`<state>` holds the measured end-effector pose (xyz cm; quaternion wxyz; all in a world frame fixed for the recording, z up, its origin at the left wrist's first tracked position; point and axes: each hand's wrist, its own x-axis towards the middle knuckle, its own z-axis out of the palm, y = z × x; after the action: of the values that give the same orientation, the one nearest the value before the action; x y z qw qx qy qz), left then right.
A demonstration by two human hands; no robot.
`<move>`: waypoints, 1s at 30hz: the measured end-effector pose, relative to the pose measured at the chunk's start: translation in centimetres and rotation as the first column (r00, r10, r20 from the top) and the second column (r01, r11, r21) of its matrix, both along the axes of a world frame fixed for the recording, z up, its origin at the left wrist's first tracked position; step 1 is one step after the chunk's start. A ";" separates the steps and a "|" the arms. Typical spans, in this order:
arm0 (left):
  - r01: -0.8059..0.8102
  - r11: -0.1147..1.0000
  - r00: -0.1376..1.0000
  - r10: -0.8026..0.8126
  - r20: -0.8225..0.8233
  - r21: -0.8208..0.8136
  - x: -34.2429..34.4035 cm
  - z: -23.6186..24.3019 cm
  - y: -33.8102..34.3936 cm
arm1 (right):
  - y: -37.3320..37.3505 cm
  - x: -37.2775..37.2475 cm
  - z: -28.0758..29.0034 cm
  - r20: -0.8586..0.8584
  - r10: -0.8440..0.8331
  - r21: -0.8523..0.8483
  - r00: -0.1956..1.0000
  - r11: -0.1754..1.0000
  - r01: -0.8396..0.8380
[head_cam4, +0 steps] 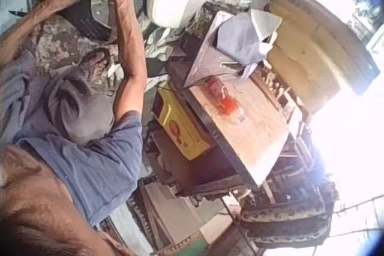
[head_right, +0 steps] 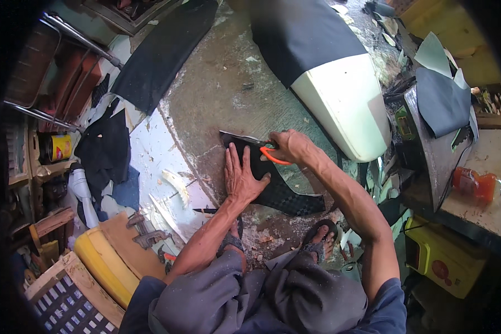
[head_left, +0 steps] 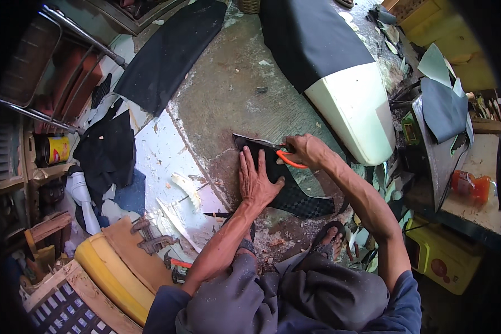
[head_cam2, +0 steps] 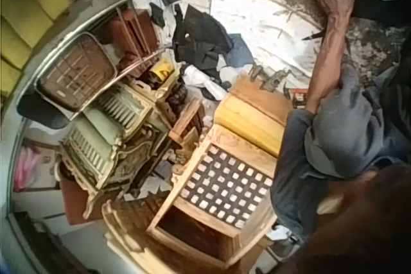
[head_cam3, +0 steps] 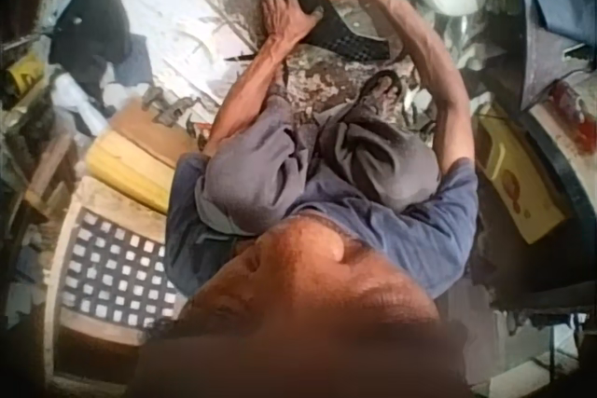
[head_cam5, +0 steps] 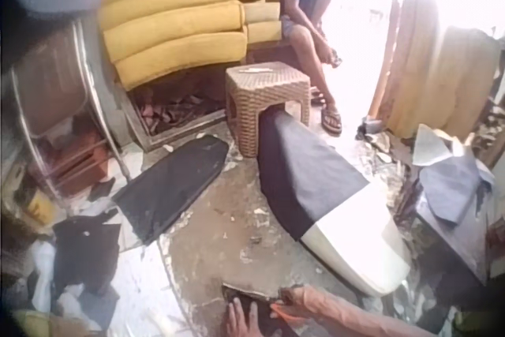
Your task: The person cuts a piece of black vinyl using scissors and fits it over a white foam seat base. They smooth the material over the contours of the seat and trim the excess vinyl to shape.
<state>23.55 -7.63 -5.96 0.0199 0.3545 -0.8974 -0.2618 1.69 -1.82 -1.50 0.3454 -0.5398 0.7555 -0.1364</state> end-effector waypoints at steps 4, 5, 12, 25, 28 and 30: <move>0.001 0.999 0.998 -0.004 0.068 0.044 -0.2 0.7 0.0 | -0.9 0.1 -0.6 -0.038 0.024 -0.051 0.999 0.998 -0.026; 0.001 0.999 0.998 -0.003 0.057 0.042 -0.2 0.7 0.0 | -1.1 -0.1 -0.6 -0.016 0.038 -0.031 0.999 0.999 -0.038; -0.003 1.000 1.000 0.003 0.024 0.028 -0.3 0.3 -0.1 | -2.3 -1.0 -0.3 -0.034 0.121 0.026 0.992 0.992 -0.120; -0.007 0.999 1.000 0.006 0.028 0.042 0.1 0.4 -0.4 | -5.1 -0.5 -0.5 -0.152 0.220 -0.074 0.964 0.970 -0.233; 0.011 1.000 0.999 -0.012 0.031 0.025 -0.5 0.3 -0.1 | -4.9 -1.3 -1.5 -0.139 0.226 -0.141 0.964 0.959 -0.245; 0.012 1.000 0.999 -0.013 0.047 0.029 -0.6 0.4 0.1 | -4.5 -1.2 -1.7 -0.143 0.200 -0.162 0.969 0.961 -0.223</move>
<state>22.93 -7.55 -5.59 -0.0079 0.3552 -0.8960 -0.2664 0.49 -6.33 -3.24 0.2604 -0.6536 0.6985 -0.1310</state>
